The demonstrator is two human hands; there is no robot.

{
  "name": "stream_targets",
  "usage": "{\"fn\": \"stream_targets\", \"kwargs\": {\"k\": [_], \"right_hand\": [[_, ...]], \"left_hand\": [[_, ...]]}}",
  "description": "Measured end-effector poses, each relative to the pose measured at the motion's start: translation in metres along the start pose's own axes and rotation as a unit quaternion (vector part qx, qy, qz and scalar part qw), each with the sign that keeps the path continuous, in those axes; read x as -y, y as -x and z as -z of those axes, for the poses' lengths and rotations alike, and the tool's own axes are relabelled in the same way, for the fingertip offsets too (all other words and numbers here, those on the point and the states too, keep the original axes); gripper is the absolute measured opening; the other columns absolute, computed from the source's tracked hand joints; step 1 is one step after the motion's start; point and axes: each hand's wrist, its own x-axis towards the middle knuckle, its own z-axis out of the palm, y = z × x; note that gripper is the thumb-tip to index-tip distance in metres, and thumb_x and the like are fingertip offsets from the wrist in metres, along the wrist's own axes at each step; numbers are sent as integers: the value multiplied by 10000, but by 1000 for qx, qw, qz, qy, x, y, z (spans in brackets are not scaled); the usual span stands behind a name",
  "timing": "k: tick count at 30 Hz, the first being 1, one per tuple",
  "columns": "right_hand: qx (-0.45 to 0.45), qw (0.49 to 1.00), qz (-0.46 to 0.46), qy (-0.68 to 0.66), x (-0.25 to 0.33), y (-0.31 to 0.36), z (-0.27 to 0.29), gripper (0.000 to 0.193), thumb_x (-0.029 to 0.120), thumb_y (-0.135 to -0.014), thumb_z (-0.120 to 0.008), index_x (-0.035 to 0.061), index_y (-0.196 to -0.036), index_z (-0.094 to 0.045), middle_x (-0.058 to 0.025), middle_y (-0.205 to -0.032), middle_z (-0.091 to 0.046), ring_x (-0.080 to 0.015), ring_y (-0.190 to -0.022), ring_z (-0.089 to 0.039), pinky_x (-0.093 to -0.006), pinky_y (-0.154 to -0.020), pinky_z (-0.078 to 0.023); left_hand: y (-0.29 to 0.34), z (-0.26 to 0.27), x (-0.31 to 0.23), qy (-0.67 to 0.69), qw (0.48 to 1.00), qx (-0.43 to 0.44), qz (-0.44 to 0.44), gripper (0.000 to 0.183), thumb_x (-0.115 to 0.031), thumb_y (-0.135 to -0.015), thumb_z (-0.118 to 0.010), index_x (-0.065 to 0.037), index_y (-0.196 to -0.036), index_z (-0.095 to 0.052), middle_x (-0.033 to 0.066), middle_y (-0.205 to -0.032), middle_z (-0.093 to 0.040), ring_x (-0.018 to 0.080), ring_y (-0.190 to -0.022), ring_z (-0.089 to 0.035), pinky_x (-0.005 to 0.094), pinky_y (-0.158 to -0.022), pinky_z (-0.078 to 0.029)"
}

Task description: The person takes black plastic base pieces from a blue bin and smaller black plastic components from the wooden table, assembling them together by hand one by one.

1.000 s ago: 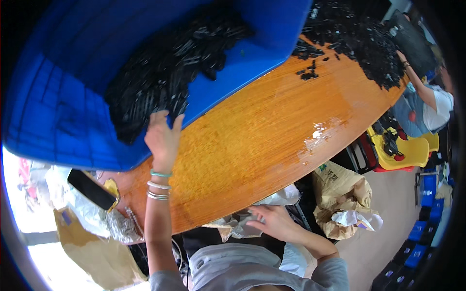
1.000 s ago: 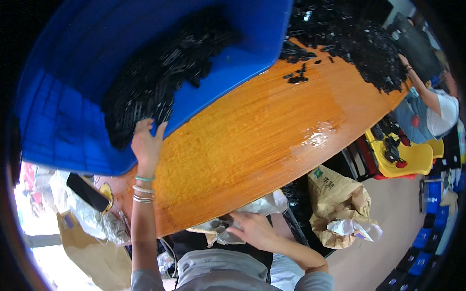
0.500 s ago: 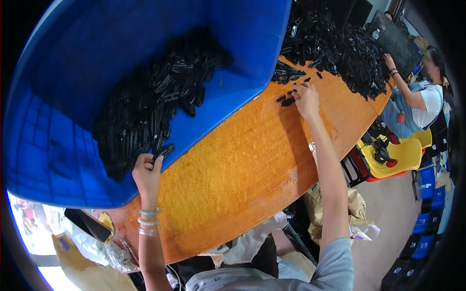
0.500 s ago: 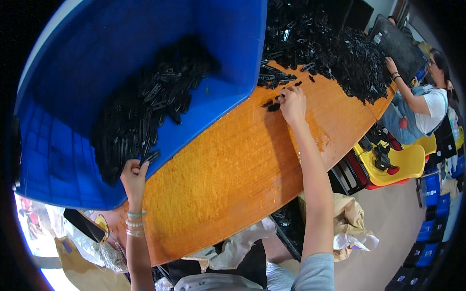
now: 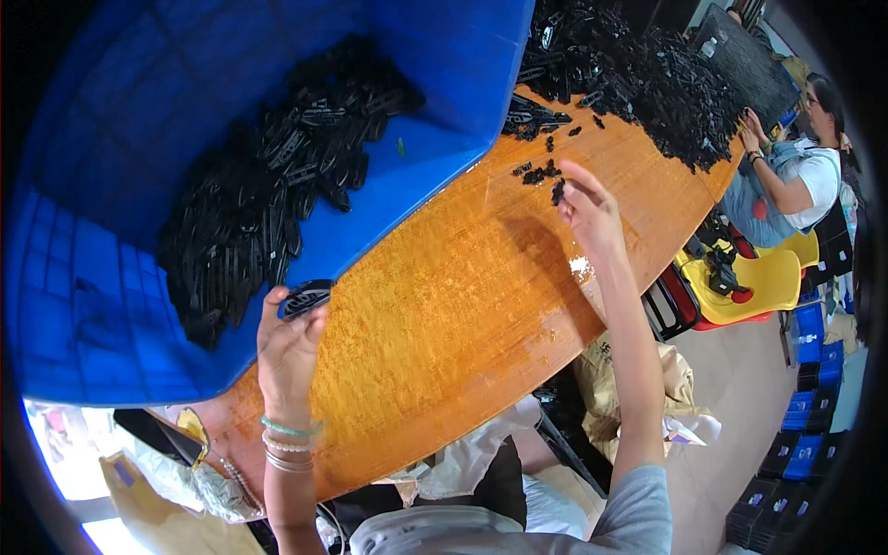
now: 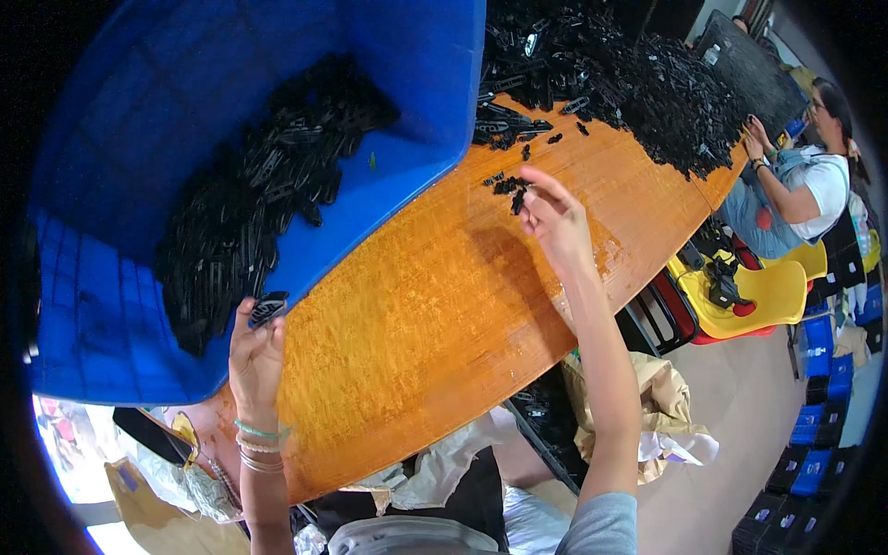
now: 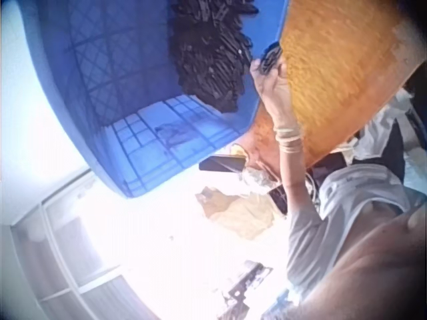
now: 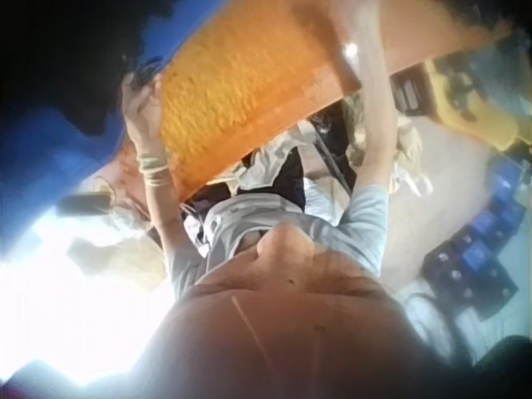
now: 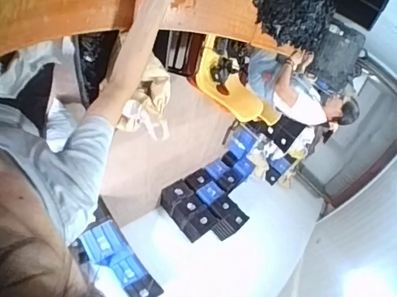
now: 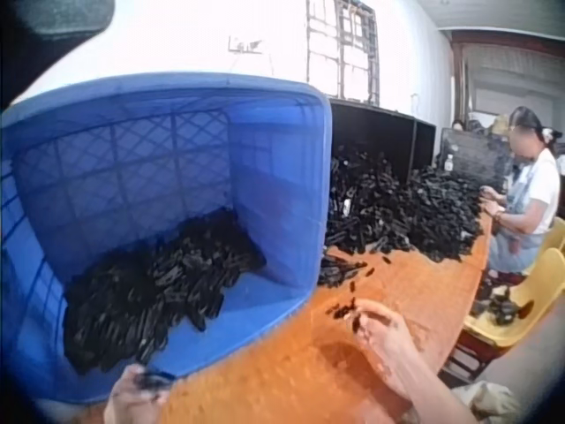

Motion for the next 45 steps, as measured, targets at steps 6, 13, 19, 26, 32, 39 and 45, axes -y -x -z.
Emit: {"fn": "stream_targets", "kwargs": {"k": [6, 13, 19, 26, 32, 39, 45], "right_hand": [[52, 997, -44, 37, 18, 70, -1, 172, 6, -814, -593, -37, -979, -611, -78, -743, -584, -137, -617, -543, -239, -556, -443], [196, 972, -11, -130, 9, 211, 61, 91, 40, -721, -684, -34, -766, -657, -141, -682, -583, -206, -594, -572, -271, -519, -448], [-16, 909, -349, 227, -50, 312, 77, 94, 2, -778, -633, -55, -850, -653, -60, -718, -637, -103, -630, -592, -211, -562, -448], [-16, 975, 93, 199, 1, 264, -47, 169, -91, -717, -655, -46, -880, -642, -110, -856, -599, -137, -750, -571, -220, -625, -442], [11, 969, 130, 210, 6, 260, -63, 190, -71, -692, -683, -5, -870, -680, -71, -815, -566, -122, -718, -517, -219, -606, -400], [1, 942, 140, 306, 7, 260, -68, 197, -63, -688, -685, -4, -876, -683, -62, -776, -547, -141, -691, -490, -231, -597, -382], [4, 943, 152, 295, 5, 260, -70, 203, -59, -683, -686, -1, -878, -682, -60, -767, -550, -152, -697, -493, -238, -607, -383]], "left_hand": [[11, -30, 27, -126, 987, 101, -6, 304, 108, -789, -526, 7, -1068, -467, 177, -957, -587, 244, -861, -628, 303, -775, -528], [63, -56, 44, -253, 951, 174, 23, 295, 140, -780, -561, 50, -1045, -470, 136, -947, -586, 193, -847, -628, 292, -780, -531], [76, -60, 49, -300, 934, 175, 81, 269, 130, -774, -562, 55, -1011, -461, 148, -898, -594, 211, -810, -642, 293, -713, -543], [110, -63, 62, -261, 942, 189, 98, 289, 146, -774, -560, 57, -1025, -444, 147, -903, -585, 184, -805, -637, 282, -713, -541], [124, -69, 59, -283, 924, 222, 133, 293, 136, -781, -562, 55, -1038, -448, 139, -904, -585, 193, -826, -639, 279, -743, -537], [125, -66, 57, -261, 925, 232, 149, 289, 120, -784, -579, 62, -1038, -454, 157, -930, -588, 214, -829, -647, 288, -717, -547], [124, -68, 55, -221, 931, 218, 191, 263, 87, -809, -574, 63, -1045, -460, 129, -913, -589, 174, -815, -643, 245, -694, -545]]}}
